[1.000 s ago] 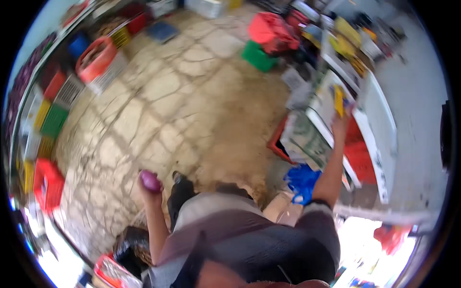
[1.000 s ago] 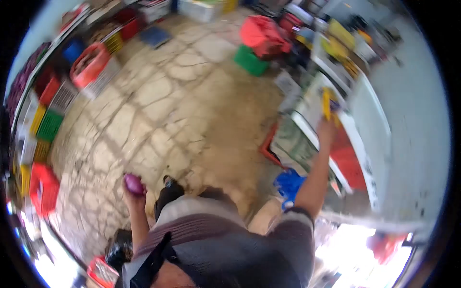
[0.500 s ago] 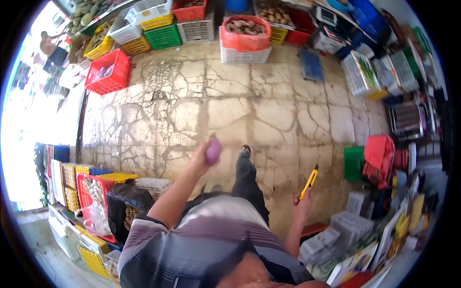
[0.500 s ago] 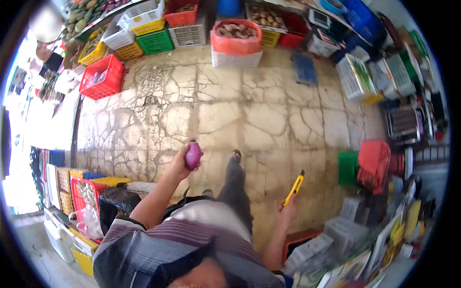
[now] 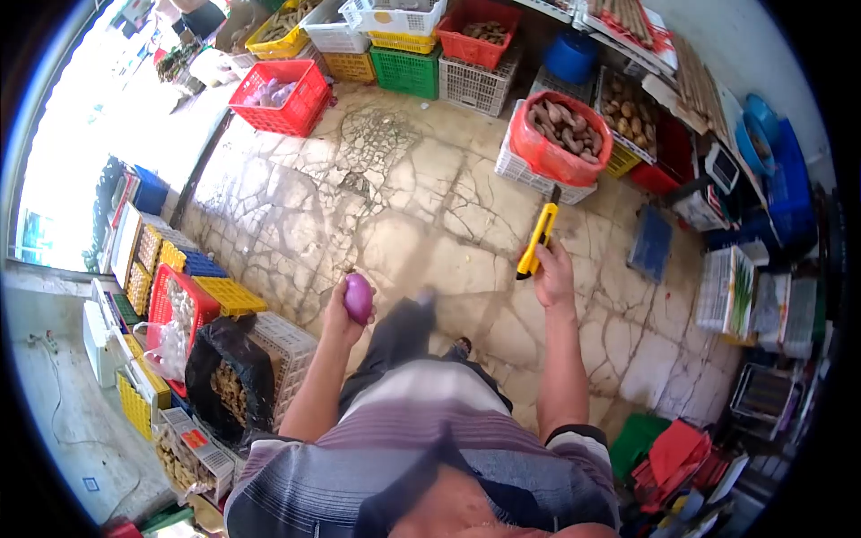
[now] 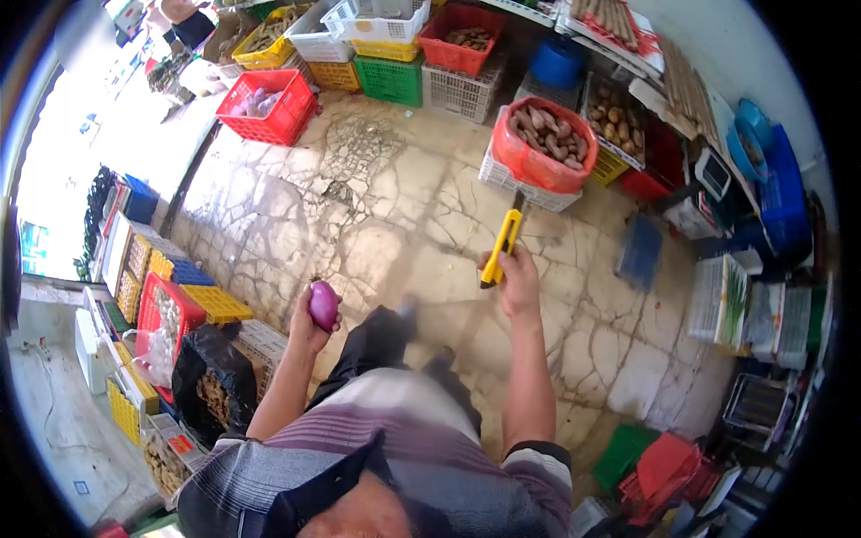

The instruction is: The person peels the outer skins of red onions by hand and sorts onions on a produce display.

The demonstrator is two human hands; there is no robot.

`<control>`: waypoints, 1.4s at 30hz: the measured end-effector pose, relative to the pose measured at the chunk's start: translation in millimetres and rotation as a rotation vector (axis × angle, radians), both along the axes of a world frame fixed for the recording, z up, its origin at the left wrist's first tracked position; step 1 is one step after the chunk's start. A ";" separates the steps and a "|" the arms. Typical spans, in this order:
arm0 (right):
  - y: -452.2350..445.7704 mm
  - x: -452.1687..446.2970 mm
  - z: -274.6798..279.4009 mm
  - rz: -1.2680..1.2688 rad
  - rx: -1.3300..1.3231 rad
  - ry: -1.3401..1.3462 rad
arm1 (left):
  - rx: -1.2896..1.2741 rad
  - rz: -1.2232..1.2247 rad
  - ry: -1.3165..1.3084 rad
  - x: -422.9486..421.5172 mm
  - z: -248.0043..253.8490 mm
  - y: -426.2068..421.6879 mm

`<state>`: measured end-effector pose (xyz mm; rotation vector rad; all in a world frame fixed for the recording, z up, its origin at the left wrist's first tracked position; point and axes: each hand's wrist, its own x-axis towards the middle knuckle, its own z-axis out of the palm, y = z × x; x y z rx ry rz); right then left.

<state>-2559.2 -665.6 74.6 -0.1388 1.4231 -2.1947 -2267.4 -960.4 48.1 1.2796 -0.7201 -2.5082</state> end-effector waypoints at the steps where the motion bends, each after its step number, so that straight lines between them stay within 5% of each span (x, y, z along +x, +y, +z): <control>1: -16.8 -19.2 2.1 0.004 0.035 -0.048 | 0.011 0.005 0.008 -15.3 0.0 -5.9; 7: -129.4 -116.2 -31.1 -0.042 0.198 -0.103 | 0.076 -0.021 0.051 -142.2 -43.6 -75.7; 15: -269.9 -221.7 5.6 -0.009 0.115 -0.129 | -0.115 -0.149 0.157 -328.7 32.3 -199.6; 21: -362.7 -322.8 -9.4 0.161 0.247 -0.094 | -0.110 -0.248 0.351 -418.8 23.6 -287.5; 28: -498.5 -467.9 -24.7 0.236 0.200 0.016 | -0.222 -0.049 0.205 -550.9 51.1 -384.1; 32: -571.9 -535.4 2.2 0.402 0.162 0.185 | -0.331 -0.122 0.111 -623.1 72.9 -436.3; 36: -628.3 -587.6 38.2 0.615 0.498 0.858 | -0.411 -0.103 -0.007 -684.4 72.2 -477.0; 42: -707.4 -651.2 23.2 0.598 0.528 1.149 | -0.496 -0.270 -0.093 -767.9 74.8 -551.6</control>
